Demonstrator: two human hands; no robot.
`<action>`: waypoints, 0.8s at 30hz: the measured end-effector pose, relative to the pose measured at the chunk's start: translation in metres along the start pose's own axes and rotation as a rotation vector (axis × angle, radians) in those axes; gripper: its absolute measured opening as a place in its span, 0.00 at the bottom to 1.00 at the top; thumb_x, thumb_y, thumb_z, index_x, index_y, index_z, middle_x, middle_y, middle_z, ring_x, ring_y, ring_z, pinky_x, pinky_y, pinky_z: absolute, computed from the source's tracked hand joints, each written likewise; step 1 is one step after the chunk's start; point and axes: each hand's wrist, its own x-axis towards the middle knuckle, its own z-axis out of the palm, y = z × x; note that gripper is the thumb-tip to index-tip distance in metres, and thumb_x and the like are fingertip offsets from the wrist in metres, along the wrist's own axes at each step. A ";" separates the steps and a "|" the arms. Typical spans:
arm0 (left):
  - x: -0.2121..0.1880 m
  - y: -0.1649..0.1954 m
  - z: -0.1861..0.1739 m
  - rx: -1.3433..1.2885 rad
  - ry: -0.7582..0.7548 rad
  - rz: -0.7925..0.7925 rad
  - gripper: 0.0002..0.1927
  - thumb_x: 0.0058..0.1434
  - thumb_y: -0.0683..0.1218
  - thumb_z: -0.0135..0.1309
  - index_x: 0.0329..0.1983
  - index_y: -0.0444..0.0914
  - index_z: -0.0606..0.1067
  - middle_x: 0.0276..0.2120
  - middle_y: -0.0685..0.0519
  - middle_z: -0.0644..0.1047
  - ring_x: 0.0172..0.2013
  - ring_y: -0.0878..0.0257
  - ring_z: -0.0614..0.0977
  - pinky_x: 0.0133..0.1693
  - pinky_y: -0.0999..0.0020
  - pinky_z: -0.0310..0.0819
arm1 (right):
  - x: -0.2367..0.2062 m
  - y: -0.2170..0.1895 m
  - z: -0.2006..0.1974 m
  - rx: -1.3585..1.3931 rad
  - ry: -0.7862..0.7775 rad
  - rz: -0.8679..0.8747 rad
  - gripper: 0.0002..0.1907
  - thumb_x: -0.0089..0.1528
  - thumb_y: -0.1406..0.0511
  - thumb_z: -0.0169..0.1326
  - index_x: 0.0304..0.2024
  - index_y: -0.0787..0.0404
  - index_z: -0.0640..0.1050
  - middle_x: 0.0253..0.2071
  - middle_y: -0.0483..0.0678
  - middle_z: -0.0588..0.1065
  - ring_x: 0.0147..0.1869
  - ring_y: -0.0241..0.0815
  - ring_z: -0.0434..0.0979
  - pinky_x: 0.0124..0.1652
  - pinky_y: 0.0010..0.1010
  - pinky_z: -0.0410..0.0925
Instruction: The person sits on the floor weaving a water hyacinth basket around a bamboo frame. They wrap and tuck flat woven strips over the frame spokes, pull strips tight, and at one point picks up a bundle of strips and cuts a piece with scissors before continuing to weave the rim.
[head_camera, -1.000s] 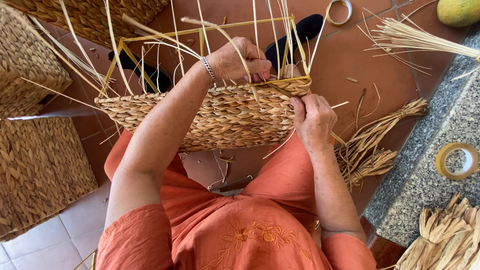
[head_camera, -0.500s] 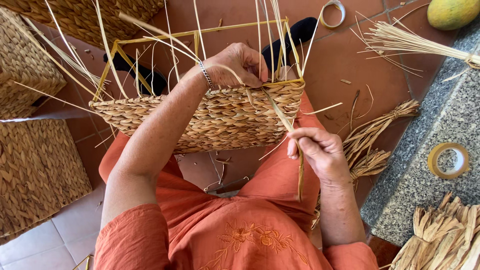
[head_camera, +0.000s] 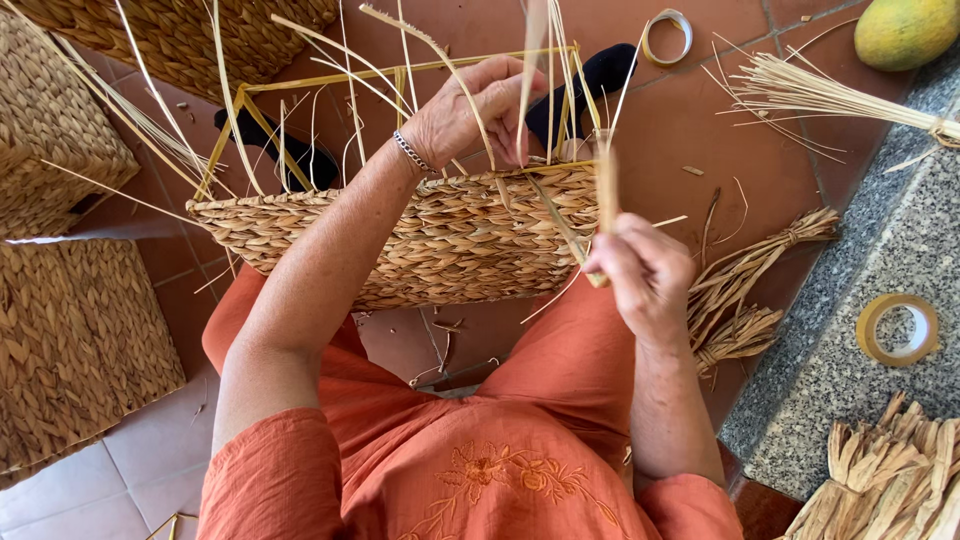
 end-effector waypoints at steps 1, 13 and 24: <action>0.003 0.001 0.004 0.034 0.010 -0.023 0.12 0.68 0.40 0.51 0.54 0.35 0.69 0.30 0.47 0.81 0.30 0.62 0.86 0.34 0.68 0.87 | 0.005 0.002 0.006 0.054 -0.059 0.110 0.13 0.67 0.65 0.50 0.30 0.66 0.79 0.25 0.44 0.76 0.21 0.31 0.72 0.19 0.24 0.66; -0.003 -0.006 0.014 0.728 0.135 0.595 0.20 0.51 0.38 0.73 0.42 0.39 0.75 0.39 0.52 0.71 0.37 0.61 0.77 0.39 0.66 0.79 | 0.056 0.022 0.045 0.286 -0.049 0.276 0.24 0.71 0.57 0.51 0.23 0.62 0.75 0.23 0.41 0.70 0.30 0.30 0.65 0.35 0.26 0.61; 0.002 -0.013 0.012 0.952 0.123 0.633 0.04 0.60 0.37 0.61 0.36 0.39 0.79 0.30 0.52 0.81 0.33 0.57 0.85 0.36 0.63 0.82 | 0.042 0.011 0.039 0.347 -0.029 0.149 0.19 0.74 0.58 0.52 0.33 0.64 0.77 0.32 0.42 0.73 0.37 0.31 0.68 0.39 0.23 0.63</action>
